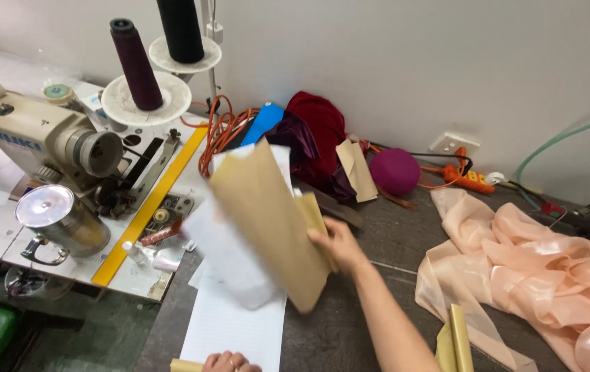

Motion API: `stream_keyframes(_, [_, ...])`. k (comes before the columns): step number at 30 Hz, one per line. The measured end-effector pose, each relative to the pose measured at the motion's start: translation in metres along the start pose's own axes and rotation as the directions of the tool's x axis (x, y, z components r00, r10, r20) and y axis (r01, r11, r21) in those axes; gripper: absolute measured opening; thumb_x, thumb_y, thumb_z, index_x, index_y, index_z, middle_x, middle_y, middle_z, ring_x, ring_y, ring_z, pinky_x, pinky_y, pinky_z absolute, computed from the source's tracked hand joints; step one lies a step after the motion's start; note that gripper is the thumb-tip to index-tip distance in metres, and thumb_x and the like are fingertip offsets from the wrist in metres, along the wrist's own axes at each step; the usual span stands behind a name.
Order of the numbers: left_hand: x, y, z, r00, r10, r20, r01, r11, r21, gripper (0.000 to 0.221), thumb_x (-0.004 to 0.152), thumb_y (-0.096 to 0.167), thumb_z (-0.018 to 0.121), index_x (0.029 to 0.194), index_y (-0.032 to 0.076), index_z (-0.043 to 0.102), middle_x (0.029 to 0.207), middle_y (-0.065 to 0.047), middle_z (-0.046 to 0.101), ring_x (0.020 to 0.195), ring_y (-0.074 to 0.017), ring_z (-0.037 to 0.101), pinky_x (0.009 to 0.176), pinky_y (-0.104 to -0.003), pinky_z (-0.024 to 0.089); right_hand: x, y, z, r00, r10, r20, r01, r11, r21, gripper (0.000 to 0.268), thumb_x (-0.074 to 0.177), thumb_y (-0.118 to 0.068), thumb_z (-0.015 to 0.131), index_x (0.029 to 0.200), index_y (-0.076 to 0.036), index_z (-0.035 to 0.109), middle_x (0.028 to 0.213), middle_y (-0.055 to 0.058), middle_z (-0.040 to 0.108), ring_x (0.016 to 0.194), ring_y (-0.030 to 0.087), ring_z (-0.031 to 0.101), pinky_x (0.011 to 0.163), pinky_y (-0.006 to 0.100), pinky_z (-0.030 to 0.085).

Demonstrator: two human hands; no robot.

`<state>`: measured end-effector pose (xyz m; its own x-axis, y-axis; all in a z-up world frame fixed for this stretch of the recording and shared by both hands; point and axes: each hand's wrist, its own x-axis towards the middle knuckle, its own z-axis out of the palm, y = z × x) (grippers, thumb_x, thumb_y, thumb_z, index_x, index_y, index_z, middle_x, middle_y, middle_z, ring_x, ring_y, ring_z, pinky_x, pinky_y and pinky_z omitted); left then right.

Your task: The person is writing notes on a notepad and then sorting and folding paper patterns and fabric pieces on a workbench.

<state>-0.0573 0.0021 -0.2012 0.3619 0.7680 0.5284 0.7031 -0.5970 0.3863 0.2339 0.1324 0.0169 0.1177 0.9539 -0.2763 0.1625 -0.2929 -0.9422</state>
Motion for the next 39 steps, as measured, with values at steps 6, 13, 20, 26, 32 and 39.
stream_keyframes(6, [0.071, -0.028, -0.036, 0.861, 0.212, 0.463, -0.125, 0.970, -0.210, 0.045, 0.080, 0.022, 0.065, 0.124, 0.027, 0.058, 0.098, -0.007, 0.059, 0.081, -0.0285, 0.056, 0.068, -0.046, 0.043, 0.097, 0.028, -0.012, 0.999, 0.019, 0.030, -0.006, 0.923, -0.385, 0.026, 0.082, -0.026, 0.064, 0.102, -0.011, 0.068, 0.096, 0.001, 0.069, 0.086, 0.015, 0.064, 0.075, 0.033, 0.047])
stream_keyframes(13, [0.220, -0.017, -0.046, 0.880, 0.163, 0.447, -0.140, 0.987, -0.083, 0.024, 0.090, 0.020, 0.055, 0.112, 0.025, 0.063, 0.104, -0.006, 0.061, 0.100, -0.0283, 0.062, 0.085, -0.047, 0.045, 0.128, 0.022, -0.007, 0.992, -0.098, 0.082, 0.126, 0.667, -0.735, 0.006, 0.082, -0.019, 0.069, 0.088, -0.015, 0.070, 0.082, 0.004, 0.073, 0.081, 0.026, 0.070, 0.071, 0.036, 0.054])
stream_keyframes(20, [0.292, -0.025, 0.003, 0.858, 0.152, 0.491, -0.182, 0.983, 0.014, 0.029, 0.088, 0.024, 0.059, 0.116, 0.027, 0.066, 0.106, -0.002, 0.059, 0.105, -0.0220, 0.058, 0.097, -0.047, 0.042, 0.104, 0.019, -0.032, 0.942, -0.336, -0.006, 0.264, 0.752, -0.604, 0.025, 0.083, -0.029, 0.072, 0.102, -0.012, 0.070, 0.093, 0.011, 0.069, 0.092, 0.030, 0.068, 0.079, 0.042, 0.055])
stream_keyframes(26, [0.309, -0.025, 0.019, 0.826, 0.108, 0.553, -0.197, 0.975, 0.102, 0.029, 0.092, 0.023, 0.055, 0.119, 0.028, 0.063, 0.116, 0.000, 0.053, 0.122, -0.0212, 0.048, 0.109, -0.063, 0.025, 0.118, 0.058, -0.077, 0.950, -0.312, 0.001, 0.192, 0.581, -0.791, 0.041, 0.081, -0.011, 0.065, 0.122, -0.016, 0.061, 0.115, 0.006, 0.058, 0.113, 0.028, 0.056, 0.098, 0.042, 0.047])
stream_keyframes(32, [0.308, -0.023, 0.019, 0.799, 0.098, 0.593, -0.226, 0.963, 0.145, 0.034, 0.095, 0.035, 0.053, 0.128, 0.029, 0.056, 0.125, 0.000, 0.048, 0.127, -0.0215, 0.042, 0.108, -0.069, 0.022, 0.113, 0.032, -0.062, 0.989, -0.093, 0.111, 0.145, 0.669, -0.729, 0.076, 0.070, -0.016, 0.068, 0.141, -0.015, 0.043, 0.134, 0.013, 0.051, 0.130, 0.036, 0.044, 0.108, 0.053, 0.037])
stream_keyframes(39, [0.312, -0.024, 0.020, 0.790, 0.058, 0.610, -0.189, 0.970, 0.152, 0.033, 0.099, 0.029, 0.046, 0.131, 0.029, 0.054, 0.131, 0.000, 0.046, 0.130, -0.0216, 0.040, 0.107, -0.070, 0.020, 0.136, 0.054, -0.075, 0.999, -0.042, -0.031, 0.014, 0.789, -0.614, 0.064, 0.068, -0.036, 0.083, 0.123, -0.012, 0.061, 0.117, 0.012, 0.064, 0.116, 0.032, 0.058, 0.094, 0.048, 0.048])
